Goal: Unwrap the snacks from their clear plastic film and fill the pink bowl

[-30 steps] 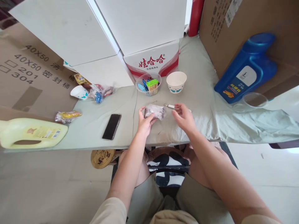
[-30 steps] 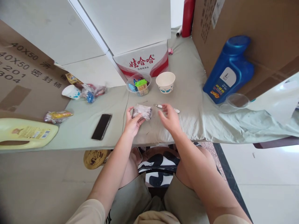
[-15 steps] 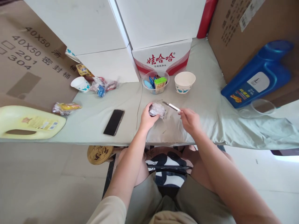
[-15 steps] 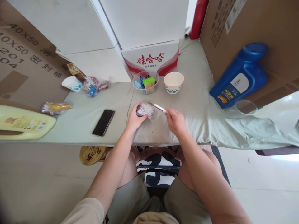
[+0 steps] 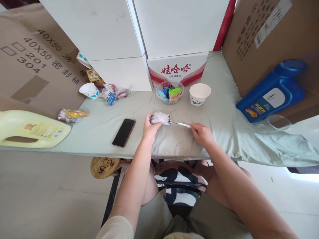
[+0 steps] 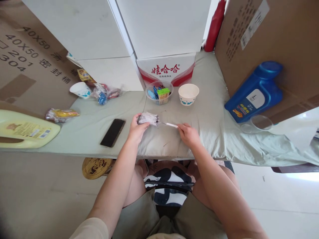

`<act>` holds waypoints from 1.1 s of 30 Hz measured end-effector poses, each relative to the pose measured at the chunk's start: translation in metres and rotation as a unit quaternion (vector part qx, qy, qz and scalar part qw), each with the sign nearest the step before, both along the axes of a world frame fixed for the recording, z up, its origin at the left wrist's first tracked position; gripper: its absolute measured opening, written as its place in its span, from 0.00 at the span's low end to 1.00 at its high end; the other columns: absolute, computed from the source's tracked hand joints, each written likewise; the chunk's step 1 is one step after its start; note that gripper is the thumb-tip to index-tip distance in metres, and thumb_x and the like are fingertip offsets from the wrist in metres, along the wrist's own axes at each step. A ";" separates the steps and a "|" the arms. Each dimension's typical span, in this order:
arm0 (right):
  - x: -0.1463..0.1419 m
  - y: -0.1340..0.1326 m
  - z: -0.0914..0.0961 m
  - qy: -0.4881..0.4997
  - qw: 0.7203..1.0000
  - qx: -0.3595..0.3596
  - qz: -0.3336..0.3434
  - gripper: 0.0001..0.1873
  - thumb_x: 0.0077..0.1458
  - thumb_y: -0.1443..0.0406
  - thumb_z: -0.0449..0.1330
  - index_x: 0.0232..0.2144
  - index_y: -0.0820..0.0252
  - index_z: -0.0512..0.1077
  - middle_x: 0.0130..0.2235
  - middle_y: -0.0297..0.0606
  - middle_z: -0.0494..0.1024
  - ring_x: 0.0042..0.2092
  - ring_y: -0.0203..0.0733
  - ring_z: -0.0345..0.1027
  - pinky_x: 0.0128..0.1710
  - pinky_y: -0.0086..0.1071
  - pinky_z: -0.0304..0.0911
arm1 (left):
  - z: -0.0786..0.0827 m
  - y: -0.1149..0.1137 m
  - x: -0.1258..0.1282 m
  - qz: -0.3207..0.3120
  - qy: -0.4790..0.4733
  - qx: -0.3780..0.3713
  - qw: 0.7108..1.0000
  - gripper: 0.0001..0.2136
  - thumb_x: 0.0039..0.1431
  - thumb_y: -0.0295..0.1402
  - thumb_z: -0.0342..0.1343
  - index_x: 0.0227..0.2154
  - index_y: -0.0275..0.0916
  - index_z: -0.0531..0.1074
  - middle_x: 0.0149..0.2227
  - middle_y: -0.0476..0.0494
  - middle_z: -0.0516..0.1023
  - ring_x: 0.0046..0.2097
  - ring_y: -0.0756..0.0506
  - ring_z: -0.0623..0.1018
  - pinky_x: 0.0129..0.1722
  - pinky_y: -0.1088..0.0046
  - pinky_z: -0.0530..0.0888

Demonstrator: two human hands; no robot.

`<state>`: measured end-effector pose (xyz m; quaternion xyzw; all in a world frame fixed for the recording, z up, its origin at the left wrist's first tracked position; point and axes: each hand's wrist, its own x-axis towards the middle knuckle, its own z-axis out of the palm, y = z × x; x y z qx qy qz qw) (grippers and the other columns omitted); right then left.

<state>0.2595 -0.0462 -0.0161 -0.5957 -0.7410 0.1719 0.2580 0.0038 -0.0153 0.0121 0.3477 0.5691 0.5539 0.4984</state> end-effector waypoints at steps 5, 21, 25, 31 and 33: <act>0.034 -0.002 0.003 -0.019 0.993 0.010 -0.119 0.21 0.64 0.59 0.49 0.49 0.58 0.79 0.47 0.49 0.80 0.47 0.54 0.74 0.46 0.44 0.68 | 0.003 -0.005 0.011 -0.072 -0.008 -0.035 0.997 0.33 0.37 0.25 0.69 0.51 0.45 0.67 0.48 0.45 0.76 0.46 0.45 0.78 0.48 0.67 0.76; -0.036 -0.015 0.011 0.073 0.990 0.074 0.091 0.15 0.58 0.61 0.59 0.47 0.55 0.75 0.55 0.48 0.77 0.57 0.55 0.70 0.57 0.50 0.64 | -0.003 -0.004 0.011 -0.123 0.186 0.033 0.974 0.14 0.47 0.35 0.68 0.37 0.40 0.76 0.39 0.43 0.80 0.43 0.42 0.79 0.50 0.63 0.73; -0.023 -0.006 0.014 0.112 0.989 0.088 0.032 0.08 0.59 0.65 0.54 0.31 0.54 0.74 0.45 0.45 0.82 0.50 0.50 0.75 0.53 0.45 0.67 | 0.002 -0.004 0.008 -0.022 0.040 -0.025 0.999 0.12 0.48 0.35 0.63 0.36 0.41 0.70 0.35 0.47 0.78 0.33 0.47 0.79 0.34 0.72 0.72; 0.019 -0.004 0.016 0.102 0.981 0.062 -0.152 0.12 0.53 0.65 0.53 0.38 0.55 0.73 0.46 0.47 0.81 0.48 0.54 0.75 0.50 0.48 0.68 | 0.010 -0.005 -0.015 0.013 0.151 -0.001 0.988 0.24 0.43 0.23 0.60 0.47 0.42 0.70 0.48 0.42 0.76 0.39 0.47 0.80 0.40 0.71 0.75; 0.021 -0.006 0.016 0.108 0.983 0.075 -0.127 0.19 0.50 0.66 0.54 0.46 0.57 0.72 0.50 0.49 0.80 0.52 0.55 0.73 0.53 0.48 0.67 | 0.011 -0.007 -0.017 -0.048 0.219 0.025 0.974 0.22 0.46 0.25 0.62 0.47 0.42 0.73 0.54 0.39 0.74 0.50 0.43 0.80 0.50 0.65 0.75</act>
